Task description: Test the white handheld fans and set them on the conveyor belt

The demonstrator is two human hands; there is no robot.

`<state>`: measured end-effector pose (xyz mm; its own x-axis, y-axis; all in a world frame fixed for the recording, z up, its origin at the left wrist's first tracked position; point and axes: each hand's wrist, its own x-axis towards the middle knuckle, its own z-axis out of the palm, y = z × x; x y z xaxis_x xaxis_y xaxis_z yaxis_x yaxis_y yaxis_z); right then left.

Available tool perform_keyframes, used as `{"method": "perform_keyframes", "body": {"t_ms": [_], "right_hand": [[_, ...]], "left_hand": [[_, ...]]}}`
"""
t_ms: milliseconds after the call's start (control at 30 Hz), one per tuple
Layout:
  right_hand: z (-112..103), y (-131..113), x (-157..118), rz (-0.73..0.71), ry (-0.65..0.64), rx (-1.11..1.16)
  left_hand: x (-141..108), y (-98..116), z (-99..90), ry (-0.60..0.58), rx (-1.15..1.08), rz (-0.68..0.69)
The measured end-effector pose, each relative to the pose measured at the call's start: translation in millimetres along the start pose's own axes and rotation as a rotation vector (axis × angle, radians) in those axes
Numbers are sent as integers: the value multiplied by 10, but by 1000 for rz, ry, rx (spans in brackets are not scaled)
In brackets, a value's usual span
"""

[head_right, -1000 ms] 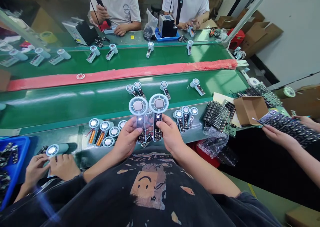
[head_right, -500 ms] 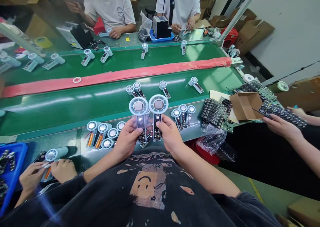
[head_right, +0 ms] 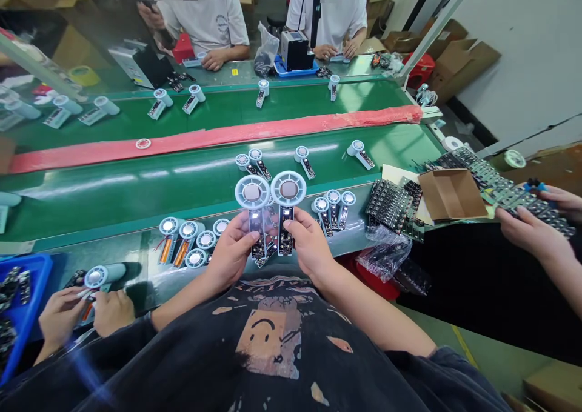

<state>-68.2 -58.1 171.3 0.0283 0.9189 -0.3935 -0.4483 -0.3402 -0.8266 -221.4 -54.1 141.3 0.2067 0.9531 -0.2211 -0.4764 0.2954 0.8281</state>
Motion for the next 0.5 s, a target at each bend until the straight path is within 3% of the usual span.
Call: {"method": "perform_keyframes", "body": {"t_ms": [500], "right_hand": [[-4,13,-25,16,25,-28]], "left_hand": [[-36,-56,-51,9,4,4]]}}
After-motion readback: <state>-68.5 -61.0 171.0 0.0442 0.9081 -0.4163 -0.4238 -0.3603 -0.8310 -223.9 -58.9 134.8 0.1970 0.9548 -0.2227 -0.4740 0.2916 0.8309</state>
